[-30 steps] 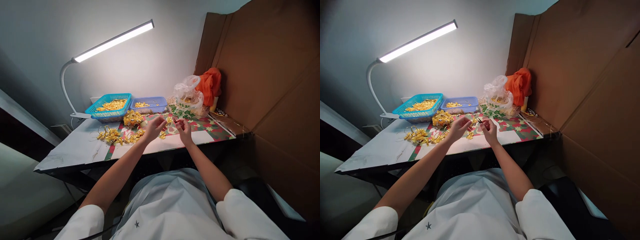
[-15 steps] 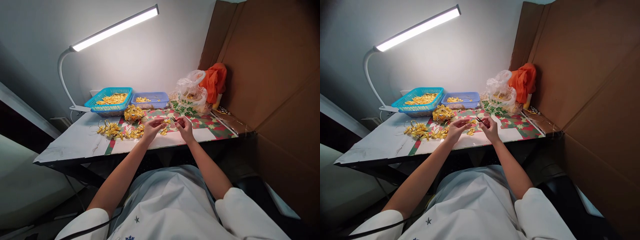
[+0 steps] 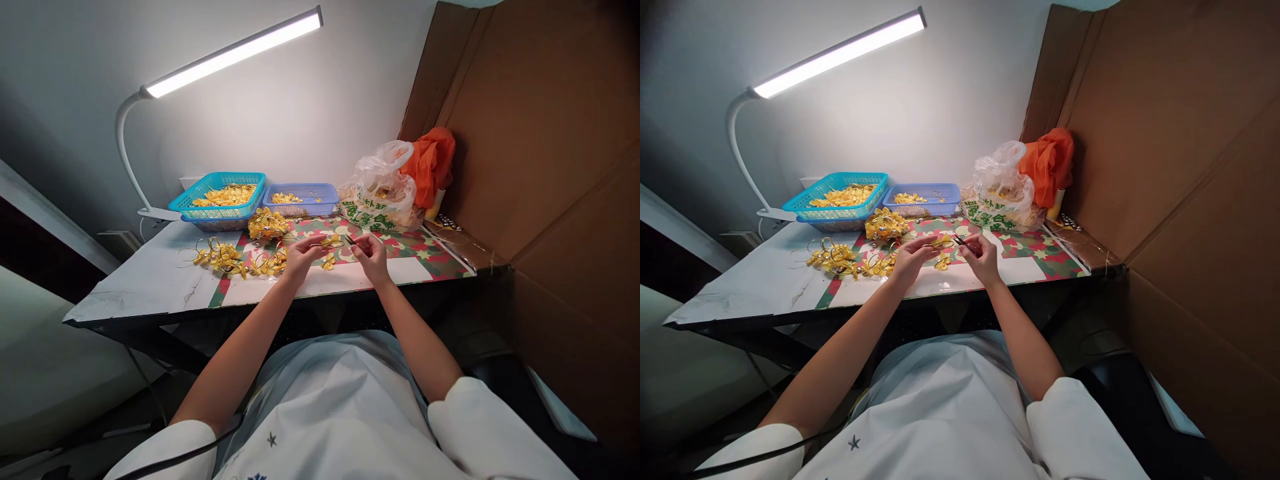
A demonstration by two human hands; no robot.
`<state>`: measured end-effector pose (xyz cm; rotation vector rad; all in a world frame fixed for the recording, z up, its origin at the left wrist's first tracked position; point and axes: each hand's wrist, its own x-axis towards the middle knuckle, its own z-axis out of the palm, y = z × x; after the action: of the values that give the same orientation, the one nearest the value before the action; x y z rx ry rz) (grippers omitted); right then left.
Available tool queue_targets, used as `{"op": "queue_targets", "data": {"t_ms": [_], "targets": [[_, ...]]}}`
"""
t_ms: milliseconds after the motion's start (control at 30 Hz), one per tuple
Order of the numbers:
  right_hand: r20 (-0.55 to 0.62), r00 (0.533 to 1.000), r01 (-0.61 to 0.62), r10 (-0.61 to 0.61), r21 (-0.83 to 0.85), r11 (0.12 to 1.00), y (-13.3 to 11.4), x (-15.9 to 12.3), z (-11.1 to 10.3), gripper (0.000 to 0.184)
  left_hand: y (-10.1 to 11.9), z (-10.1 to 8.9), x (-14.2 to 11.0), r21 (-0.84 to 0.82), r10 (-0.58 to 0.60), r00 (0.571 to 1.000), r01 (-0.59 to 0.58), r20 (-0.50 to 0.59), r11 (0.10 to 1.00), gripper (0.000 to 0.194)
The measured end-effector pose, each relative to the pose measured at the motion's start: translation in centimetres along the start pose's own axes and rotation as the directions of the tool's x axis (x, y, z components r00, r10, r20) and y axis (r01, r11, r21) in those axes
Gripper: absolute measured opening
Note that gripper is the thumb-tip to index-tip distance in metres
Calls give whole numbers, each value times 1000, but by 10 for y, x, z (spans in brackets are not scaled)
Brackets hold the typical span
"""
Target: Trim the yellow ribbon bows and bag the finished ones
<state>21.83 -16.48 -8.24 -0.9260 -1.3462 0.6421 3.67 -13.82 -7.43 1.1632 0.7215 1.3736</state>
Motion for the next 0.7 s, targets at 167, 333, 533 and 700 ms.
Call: {"op": "queue_targets", "data": {"t_ms": [167,333,533,700], "targets": [[252,967,1,24,-100,995,4,0,2,27,-1,0,1,-27,-67,997,66,-25,997,45],[184,978,135,-96,-213,968,8,-3,7,21,-2,1,1,-66,-85,996,83,-39,994,40],[-150,978,110,-144,-210,971,7,-1,2,23,-3,0,2,-89,-123,990,117,-65,989,35],[71,997,29,-12,-248,968,6,2,2,23,-2,-1,2,-91,-114,991,107,-74,990,35]]}}
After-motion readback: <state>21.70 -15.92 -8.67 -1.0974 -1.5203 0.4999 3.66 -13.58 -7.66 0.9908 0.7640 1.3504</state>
